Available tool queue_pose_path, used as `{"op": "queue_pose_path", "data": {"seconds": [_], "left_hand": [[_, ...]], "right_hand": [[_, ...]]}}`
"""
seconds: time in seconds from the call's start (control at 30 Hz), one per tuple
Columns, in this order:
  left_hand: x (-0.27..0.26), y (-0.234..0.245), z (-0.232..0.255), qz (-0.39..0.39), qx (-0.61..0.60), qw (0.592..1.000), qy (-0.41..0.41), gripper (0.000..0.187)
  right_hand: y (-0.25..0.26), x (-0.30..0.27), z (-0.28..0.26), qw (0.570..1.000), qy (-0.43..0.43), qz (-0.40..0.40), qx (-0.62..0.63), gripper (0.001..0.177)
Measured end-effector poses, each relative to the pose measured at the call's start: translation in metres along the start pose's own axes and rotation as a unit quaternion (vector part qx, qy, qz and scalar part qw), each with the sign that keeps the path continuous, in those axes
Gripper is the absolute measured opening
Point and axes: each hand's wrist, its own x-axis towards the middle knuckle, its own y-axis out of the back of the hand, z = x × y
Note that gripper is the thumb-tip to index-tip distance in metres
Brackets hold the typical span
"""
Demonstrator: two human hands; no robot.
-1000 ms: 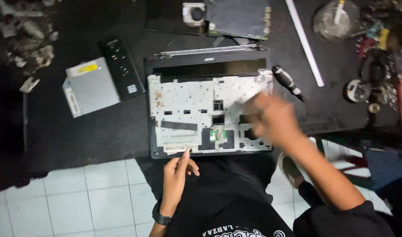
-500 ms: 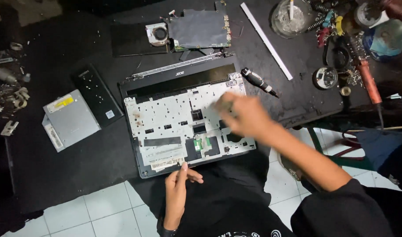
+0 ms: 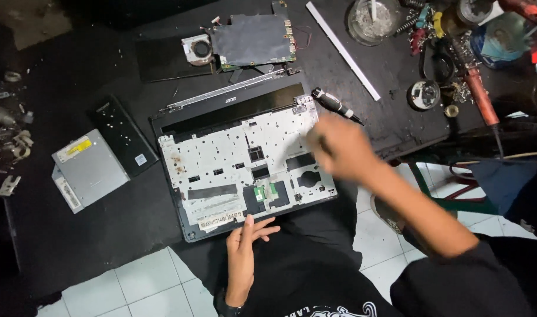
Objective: The person uses a handheld electric screwdriver to remove screws from a disassembled laptop chassis. After removing the screws, the person uses a brush to sweep dust and debris from the interior of the laptop casing.
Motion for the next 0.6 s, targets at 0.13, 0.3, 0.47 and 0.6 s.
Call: {"op": "queue_pose_path", "data": {"seconds": [0.13,0.3,0.47,0.6], "left_hand": [[-0.001,-0.002,-0.001,0.005,-0.028,0.999,0.019,0.059],[0.001,-0.001,0.003,-0.007,-0.003,1.000,0.013,0.062],[0.001,0.002,0.001,-0.004,-0.006,0.999,0.032,0.060],[0.002,0.001,0.005,-0.018,0.013,0.999,0.030,0.062]], "right_hand": [[-0.033,-0.070,-0.038,0.981,0.159,-0.039,0.100,0.021],[-0.008,-0.068,-0.012,0.983,-0.010,0.176,0.057,0.022],[-0.041,-0.083,-0.070,0.977,0.153,0.089,0.117,0.018],[-0.026,-0.035,-0.024,0.972,0.050,0.165,0.159,0.027]]}}
